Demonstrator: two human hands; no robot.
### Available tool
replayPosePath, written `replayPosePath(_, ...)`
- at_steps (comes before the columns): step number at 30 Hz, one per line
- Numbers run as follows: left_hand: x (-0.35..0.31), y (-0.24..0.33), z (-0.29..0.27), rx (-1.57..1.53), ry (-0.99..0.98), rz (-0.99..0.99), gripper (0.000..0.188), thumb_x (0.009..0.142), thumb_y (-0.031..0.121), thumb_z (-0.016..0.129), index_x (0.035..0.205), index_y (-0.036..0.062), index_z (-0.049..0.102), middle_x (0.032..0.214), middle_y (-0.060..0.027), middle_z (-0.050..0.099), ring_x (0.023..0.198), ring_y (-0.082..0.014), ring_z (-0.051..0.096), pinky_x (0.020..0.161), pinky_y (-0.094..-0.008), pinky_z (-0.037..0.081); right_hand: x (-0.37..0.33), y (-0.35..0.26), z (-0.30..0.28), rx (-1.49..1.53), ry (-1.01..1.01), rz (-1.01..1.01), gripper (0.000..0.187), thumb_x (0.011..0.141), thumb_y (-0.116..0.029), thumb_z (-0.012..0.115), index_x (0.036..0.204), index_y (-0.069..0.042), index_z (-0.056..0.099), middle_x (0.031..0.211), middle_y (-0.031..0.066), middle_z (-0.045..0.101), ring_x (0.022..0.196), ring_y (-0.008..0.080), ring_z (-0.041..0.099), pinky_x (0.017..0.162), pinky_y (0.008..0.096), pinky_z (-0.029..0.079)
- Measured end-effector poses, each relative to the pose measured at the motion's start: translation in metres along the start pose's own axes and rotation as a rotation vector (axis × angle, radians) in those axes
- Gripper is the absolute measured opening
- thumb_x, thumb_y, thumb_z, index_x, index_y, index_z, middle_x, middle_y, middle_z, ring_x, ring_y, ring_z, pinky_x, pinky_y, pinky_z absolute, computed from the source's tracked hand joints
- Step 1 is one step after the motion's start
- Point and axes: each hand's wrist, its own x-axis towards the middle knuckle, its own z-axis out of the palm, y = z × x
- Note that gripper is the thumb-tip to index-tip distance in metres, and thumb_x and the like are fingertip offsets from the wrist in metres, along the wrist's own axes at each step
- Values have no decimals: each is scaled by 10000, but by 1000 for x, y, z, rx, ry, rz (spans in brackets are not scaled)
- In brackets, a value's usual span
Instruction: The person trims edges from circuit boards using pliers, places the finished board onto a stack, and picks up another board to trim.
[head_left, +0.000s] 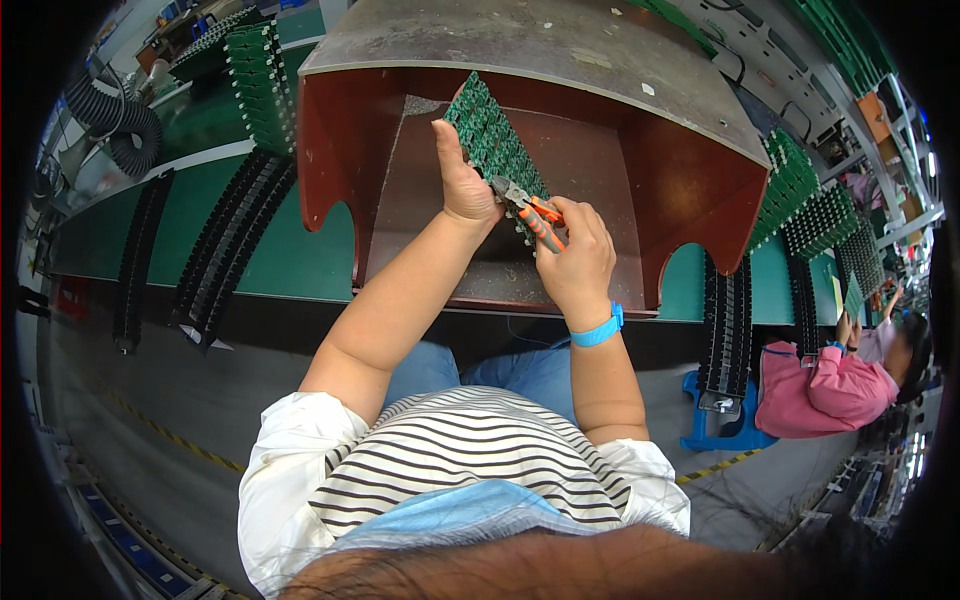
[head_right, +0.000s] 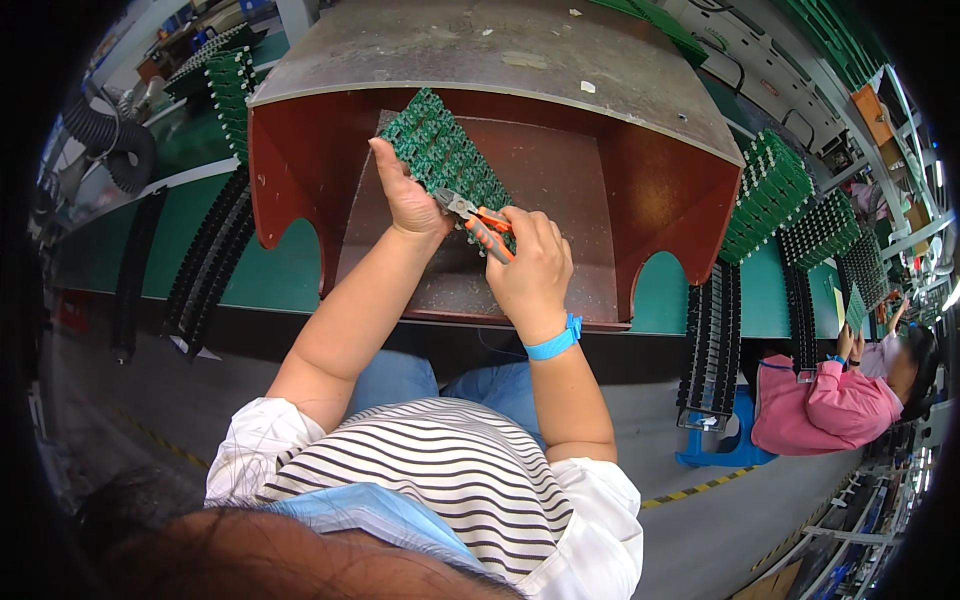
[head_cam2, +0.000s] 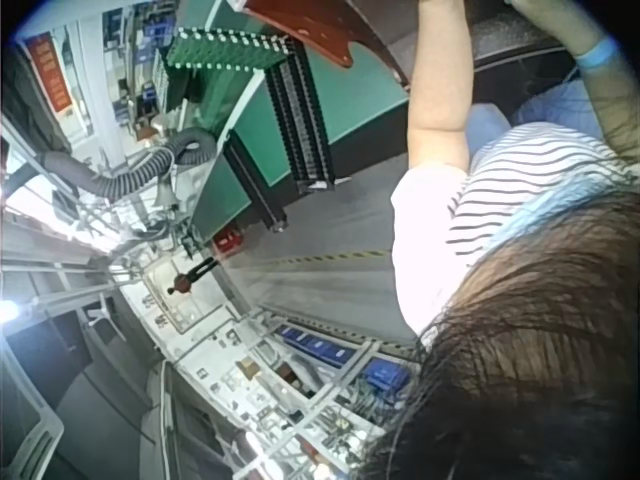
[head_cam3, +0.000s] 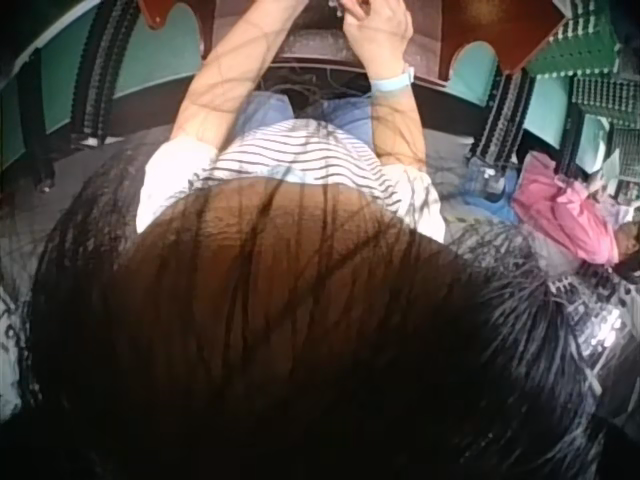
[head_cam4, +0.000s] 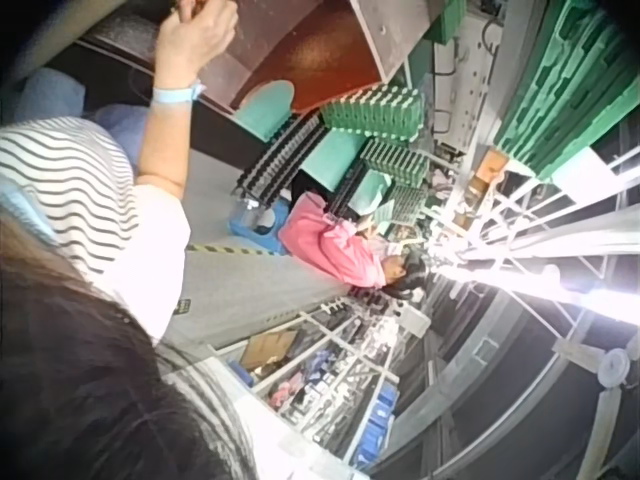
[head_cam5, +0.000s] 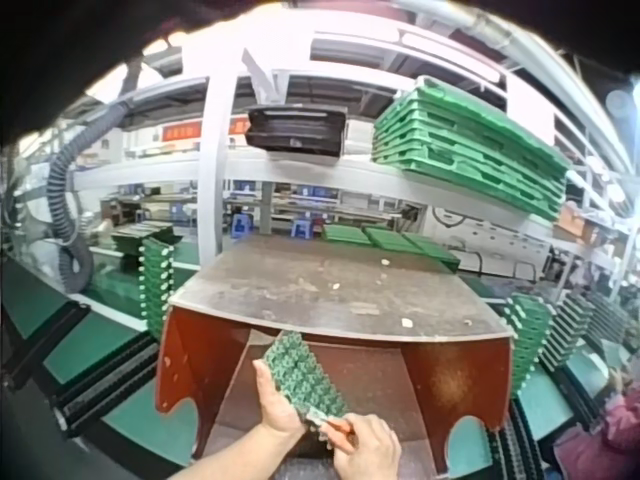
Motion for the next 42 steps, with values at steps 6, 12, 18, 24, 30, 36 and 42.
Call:
replayPosePath(6,1,-1,0,-5,28,17,711,907,765,466,1218,155,659,1094,-19,715,920,-156,686,813,-320,535,-1,-2,4,5,26,-20,338,712,-22,711,1042,-86,680,912,56,680,738,256,629,651,351,504)
replayPosePath(12,1,0,0,4,34,12,717,901,772,468,1211,154,659,1093,-20,715,925,-155,686,813,-322,535,1,3,5,64,-20,-1,315,708,-17,709,1016,-82,688,877,58,680,690,246,623,615,342,495)
replayPosePath(18,-2,2,-8,79,-51,-35,756,913,759,461,1369,165,568,1218,-20,655,1052,-145,615,914,-319,467,0,2,3,67,-85,62,300,703,-14,711,995,-81,693,854,60,679,660,241,616,597,338,490)
replayPosePath(24,0,1,-10,64,-58,-42,736,902,767,474,1303,164,605,1166,-17,674,1016,-149,637,889,-318,487,-1,0,1,52,-66,80,327,697,-26,721,1014,-98,686,875,54,674,696,252,618,629,350,496)
replayPosePath(30,0,1,-8,68,-45,-17,735,899,769,477,1295,164,609,1165,-18,675,1015,-151,638,892,-322,488,-2,1,0,23,-2,51,353,689,-55,728,1031,-123,673,906,45,656,784,280,637,697,384,509)
replayPosePath(36,-1,2,-7,71,-51,-34,743,900,769,474,1311,163,600,1182,-21,668,1033,-155,634,902,-327,485,-1,-1,-2,21,-4,6,348,702,-31,726,1041,-93,673,889,51,668,720,254,620,648,357,499)
replayPosePath(42,0,3,-9,75,-69,-32,756,913,756,466,1373,164,559,1249,-26,643,1105,-160,607,951,-335,457,-2,-3,-3,5,-26,10,347,705,-22,725,1045,-75,674,871,54,668,705,242,617,635,349,494)
